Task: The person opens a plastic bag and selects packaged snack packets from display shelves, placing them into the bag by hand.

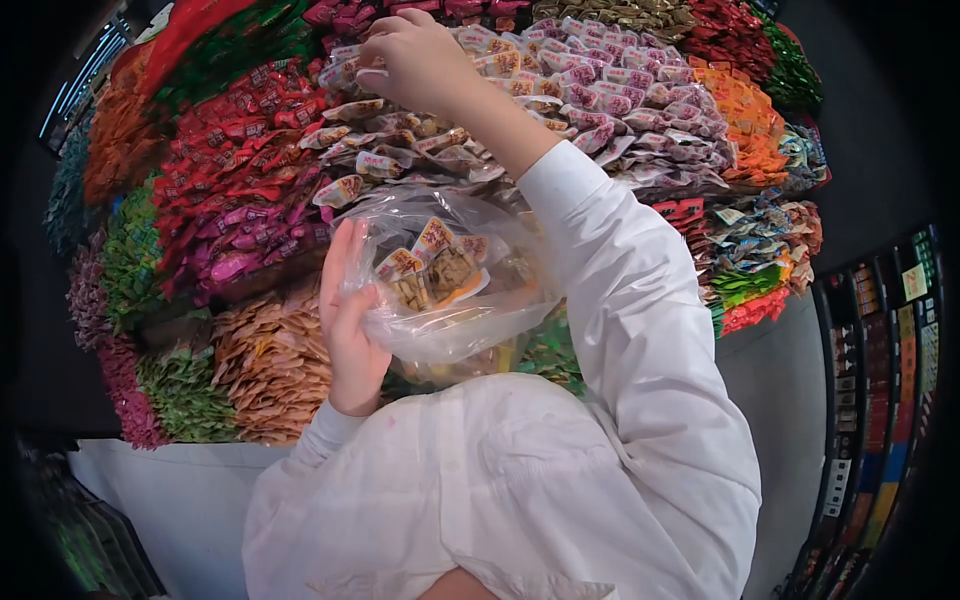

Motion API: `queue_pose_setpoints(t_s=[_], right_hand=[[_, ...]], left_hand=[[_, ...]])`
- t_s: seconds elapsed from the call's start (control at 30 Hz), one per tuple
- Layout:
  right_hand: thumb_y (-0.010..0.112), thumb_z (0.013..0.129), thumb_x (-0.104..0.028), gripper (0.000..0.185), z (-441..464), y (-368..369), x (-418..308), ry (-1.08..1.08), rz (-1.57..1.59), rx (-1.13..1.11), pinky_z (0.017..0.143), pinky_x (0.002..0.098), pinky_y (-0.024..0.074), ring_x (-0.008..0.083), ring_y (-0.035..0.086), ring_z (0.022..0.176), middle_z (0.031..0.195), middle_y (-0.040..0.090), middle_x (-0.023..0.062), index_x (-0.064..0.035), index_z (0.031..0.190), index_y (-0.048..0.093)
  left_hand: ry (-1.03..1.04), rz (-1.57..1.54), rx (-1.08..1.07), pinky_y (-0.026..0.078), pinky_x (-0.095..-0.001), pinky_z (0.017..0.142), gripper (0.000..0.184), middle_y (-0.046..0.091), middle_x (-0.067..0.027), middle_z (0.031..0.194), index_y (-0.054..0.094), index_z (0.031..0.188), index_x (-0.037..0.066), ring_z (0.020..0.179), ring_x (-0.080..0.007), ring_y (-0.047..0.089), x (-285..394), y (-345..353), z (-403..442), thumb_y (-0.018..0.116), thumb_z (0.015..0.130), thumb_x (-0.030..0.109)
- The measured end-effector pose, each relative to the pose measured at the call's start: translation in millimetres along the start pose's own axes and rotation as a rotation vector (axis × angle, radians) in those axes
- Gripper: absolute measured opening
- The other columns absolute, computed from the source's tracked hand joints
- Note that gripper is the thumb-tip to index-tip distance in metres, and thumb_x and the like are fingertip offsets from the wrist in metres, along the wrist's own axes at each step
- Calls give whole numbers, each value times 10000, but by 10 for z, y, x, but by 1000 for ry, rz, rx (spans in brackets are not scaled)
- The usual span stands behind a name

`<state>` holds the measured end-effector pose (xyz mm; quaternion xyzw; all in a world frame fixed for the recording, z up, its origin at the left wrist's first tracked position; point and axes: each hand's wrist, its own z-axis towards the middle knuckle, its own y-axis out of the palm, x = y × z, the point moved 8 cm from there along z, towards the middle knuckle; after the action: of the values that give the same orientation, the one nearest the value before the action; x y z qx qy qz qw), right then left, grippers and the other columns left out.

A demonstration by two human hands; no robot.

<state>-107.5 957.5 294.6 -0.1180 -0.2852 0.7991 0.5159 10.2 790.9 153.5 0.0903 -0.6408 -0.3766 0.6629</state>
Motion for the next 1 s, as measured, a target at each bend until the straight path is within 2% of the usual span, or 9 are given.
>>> queue_pose_setpoints(t_s=[0.07,0.13,0.3,0.4,0.47,0.53,0.67,0.8,1.0], right_hand=[[701,727,-289,154,-107,297,54,83,-74,-146,1013,499,370,414,441,1219,1177,593,92,-205,855,719],[715,742,-259,131,-188,427,40,126,-161,-294,975,437,409,338,472,1181,1203,584,109,-160,828,711],[673,738,-183,87,-161,55,169,150,-80,139,937,440,413,268,530,1079,1048,652,32,-140,799,717],[557,912,-73,81,-98,-681,-67,120,64,388,687,317,488,187,606,725,835,613,89,2,901,585],[543,943,-117,115,-145,-891,-182,423,601,191,609,241,449,71,534,658,777,570,19,-22,976,598],[646,874,-251,185,-355,-964,-251,412,537,65,539,265,459,112,609,585,622,604,76,-68,899,650],[650,862,-138,122,-748,-861,-842,356,530,-454,550,274,460,151,576,556,657,594,76,-28,908,626],[656,850,-194,209,-1045,-1138,-883,249,223,-149,819,365,463,235,596,938,933,657,80,-60,1010,647],[603,900,-245,451,-2196,-1412,-783,1074,443,-72,695,268,462,133,581,787,886,597,69,-68,1302,500]], left_hand=[[19,-23,-2,288,-336,1090,690,300,-177,1495,270,1445,-26,1352,-231,341,1,54,5,390,766,-59],[24,-26,-7,273,-348,1103,690,308,-179,1490,275,1441,-31,1357,-238,334,-2,77,-3,394,762,-59],[30,-22,19,247,-367,1124,685,334,-185,1472,288,1429,-46,1366,-253,321,24,-5,-40,403,753,-55],[1,-81,11,260,-352,1115,720,325,-156,1483,297,1439,-14,1369,-226,316,0,-20,-23,401,730,-90],[31,-18,-4,265,-357,1114,711,328,-163,1480,296,1437,-18,1365,-231,322,6,-25,-13,411,737,-72],[37,-23,4,276,-359,1108,705,334,-170,1473,294,1434,-30,1356,-236,337,4,-24,-15,415,740,-61],[22,-81,-32,282,-361,1100,695,353,-171,1457,294,1426,-47,1347,-250,351,64,51,-30,413,741,-51],[70,87,-11,295,-369,1095,685,333,-216,1460,299,1417,-61,1369,-268,317,134,12,-75,404,740,-39],[62,115,-57,277,-438,1117,664,335,-232,1454,331,1400,-60,1375,-297,301,132,18,-191,409,741,-35]])
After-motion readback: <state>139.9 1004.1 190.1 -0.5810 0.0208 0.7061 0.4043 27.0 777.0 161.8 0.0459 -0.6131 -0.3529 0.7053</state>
